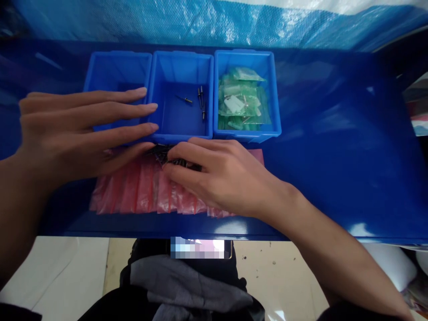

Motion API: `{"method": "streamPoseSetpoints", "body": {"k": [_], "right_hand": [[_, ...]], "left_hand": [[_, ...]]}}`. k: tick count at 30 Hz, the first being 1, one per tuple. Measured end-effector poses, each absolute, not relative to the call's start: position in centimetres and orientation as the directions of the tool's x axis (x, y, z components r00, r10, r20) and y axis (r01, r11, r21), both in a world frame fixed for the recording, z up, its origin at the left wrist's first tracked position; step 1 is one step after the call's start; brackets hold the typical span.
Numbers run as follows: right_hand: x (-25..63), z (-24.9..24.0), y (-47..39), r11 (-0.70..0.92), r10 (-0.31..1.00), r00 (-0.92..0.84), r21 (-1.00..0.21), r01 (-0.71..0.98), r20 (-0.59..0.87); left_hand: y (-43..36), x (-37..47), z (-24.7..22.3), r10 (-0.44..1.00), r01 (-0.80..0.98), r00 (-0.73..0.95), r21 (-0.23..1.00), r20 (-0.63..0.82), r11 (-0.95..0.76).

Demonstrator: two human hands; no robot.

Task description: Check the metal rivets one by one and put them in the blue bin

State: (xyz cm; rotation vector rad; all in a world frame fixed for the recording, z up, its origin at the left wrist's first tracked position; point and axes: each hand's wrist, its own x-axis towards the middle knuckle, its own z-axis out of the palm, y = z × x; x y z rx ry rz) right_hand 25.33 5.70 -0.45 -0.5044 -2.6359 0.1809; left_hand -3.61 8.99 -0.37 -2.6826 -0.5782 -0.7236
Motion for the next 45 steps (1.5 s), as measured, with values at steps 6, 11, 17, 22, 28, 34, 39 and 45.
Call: {"method": "streamPoseSetpoints", "body": {"k": [6,11,17,22,28,34,39,45], "right_hand": [[25.4,-0.2,5.9,0.933,0.338,-0.879,-0.239,0.268,0.335],[25.4,-0.6,5.8,0.951,0.309,-0.852,-0.160,0.265,0.423],[25.5,-0.2,5.0,0.900,0.430,-0.687,-0.223,0.374,0.586],[25.2,0.8,5.2,0.869,0.493,-0.597,-0.332,0.367,0.633],[25.3,1.4,5.3,0.742,0.669,-0.537,-0.511,0.435,0.514],[25.2,1.1,5.7,0.637,0.736,-0.528,-0.697,0.329,0.424],[25.3,1.1,5.9,0.567,0.788,-0.436,-0.789,0.238,0.435],[24.9,1.1,5.2,0.520,0.816,-0.375,-0.842,0.141,0.441]], "left_hand": [[9.0,-3.6,-0.4,0.286,0.439,0.787,-0.169,0.547,-0.883],[9.1,-3.7,-0.2,0.252,0.418,0.790,-0.189,0.559,-0.889],[8.7,-3.7,-0.3,0.325,0.484,0.780,-0.186,0.535,-0.855],[8.7,-3.7,-0.4,0.306,0.474,0.792,-0.216,0.529,-0.854],[8.6,-3.6,-0.4,0.350,0.503,0.787,-0.200,0.509,-0.840],[8.5,-3.2,-0.3,0.382,0.543,0.753,-0.179,0.535,-0.821],[9.1,-3.3,-0.2,0.384,0.559,0.753,-0.211,0.534,-0.802],[6.3,-0.7,0.4,0.748,0.734,0.483,0.255,0.454,-0.629]]}}
